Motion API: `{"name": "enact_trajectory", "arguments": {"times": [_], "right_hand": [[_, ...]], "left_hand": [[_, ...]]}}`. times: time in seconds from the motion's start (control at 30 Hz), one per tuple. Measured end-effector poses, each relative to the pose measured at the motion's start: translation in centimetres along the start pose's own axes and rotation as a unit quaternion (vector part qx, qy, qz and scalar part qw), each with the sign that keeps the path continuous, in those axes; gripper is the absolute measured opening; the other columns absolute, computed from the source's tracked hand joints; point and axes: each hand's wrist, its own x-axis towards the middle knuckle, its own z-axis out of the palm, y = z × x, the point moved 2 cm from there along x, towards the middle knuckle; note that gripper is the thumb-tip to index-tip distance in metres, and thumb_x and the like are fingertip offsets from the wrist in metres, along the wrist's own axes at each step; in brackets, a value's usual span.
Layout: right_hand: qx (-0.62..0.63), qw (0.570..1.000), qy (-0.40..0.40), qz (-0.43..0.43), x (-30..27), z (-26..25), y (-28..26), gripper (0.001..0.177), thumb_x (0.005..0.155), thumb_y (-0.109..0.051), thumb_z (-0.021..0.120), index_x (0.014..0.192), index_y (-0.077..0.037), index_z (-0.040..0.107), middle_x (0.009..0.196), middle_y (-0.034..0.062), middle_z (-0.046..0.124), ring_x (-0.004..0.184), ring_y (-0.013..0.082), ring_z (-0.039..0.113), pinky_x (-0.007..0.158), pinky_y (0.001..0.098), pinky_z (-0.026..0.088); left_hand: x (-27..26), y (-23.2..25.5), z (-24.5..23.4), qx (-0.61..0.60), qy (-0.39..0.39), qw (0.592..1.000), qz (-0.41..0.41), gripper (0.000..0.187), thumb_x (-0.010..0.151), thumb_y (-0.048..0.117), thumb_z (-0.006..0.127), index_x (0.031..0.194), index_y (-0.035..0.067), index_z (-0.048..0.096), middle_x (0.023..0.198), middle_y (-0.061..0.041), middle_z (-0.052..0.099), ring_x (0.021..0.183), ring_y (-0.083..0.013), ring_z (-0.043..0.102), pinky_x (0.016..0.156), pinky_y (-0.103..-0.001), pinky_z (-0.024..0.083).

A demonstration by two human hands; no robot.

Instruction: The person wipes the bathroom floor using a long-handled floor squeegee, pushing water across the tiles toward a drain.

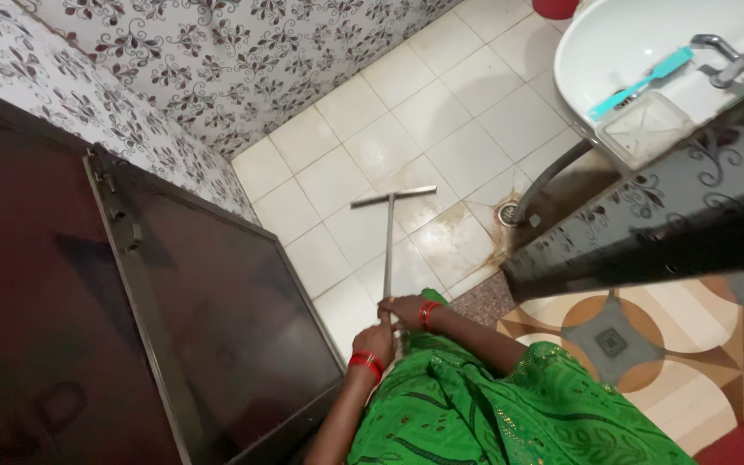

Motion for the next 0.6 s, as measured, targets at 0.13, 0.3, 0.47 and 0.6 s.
{"name": "enact_trajectory", "arguments": {"times": [0.13,0.3,0.47,0.6], "right_hand": [[-0.018,1.0,-0.011,0.002,-3.7,3.2,-3.9,0.054,0.086,-0.029,0.076,0.133,-0.012,0.055,0.124,0.0113,0.065,0.109,0.0358,0.066,0.091,0.0461,0.053],[0.016,0.998,0.047,-0.05,-5.3,5.5,-2.8,0.056,0.087,-0.026,0.076,0.136,-0.009,0.054,0.13,0.0105,0.064,0.112,0.035,0.066,0.094,0.0419,0.053],[-0.01,0.998,0.022,0.06,-6.0,4.3,-1.6,0.058,0.088,-0.022,0.07,0.142,-0.013,0.051,0.138,0.0036,0.063,0.115,0.0307,0.068,0.1,0.0454,0.049],[-0.122,0.983,-0.037,0.135,-6.1,2.8,-3.6,0.064,0.089,-0.026,0.072,0.146,-0.019,0.043,0.149,0.0003,0.051,0.12,0.0311,0.063,0.106,0.0629,0.034]], "left_hand": [[-7.0,0.8,0.4,-0.012,0.001,1.0,0.009,0.053,0.099,0.034,0.055,0.139,0.003,0.037,0.087,-0.023,0.074,0.079,-0.0423,0.071,0.07,-0.055,0.056],[-8.6,1.6,3.1,-0.033,0.034,0.999,0.012,0.058,0.098,0.033,0.054,0.142,0.002,0.032,0.087,-0.023,0.073,0.078,-0.0427,0.072,0.068,-0.055,0.057],[-4.9,2.3,5.3,-0.039,0.045,0.998,0.005,0.064,0.098,0.022,0.05,0.15,-0.001,0.022,0.087,-0.023,0.073,0.079,-0.0435,0.072,0.069,-0.055,0.056],[-3.4,2.4,5.9,-0.017,0.029,0.999,0.001,0.063,0.099,0.025,0.051,0.148,-0.003,0.024,0.088,-0.024,0.073,0.081,-0.0432,0.072,0.071,-0.054,0.057]]}}
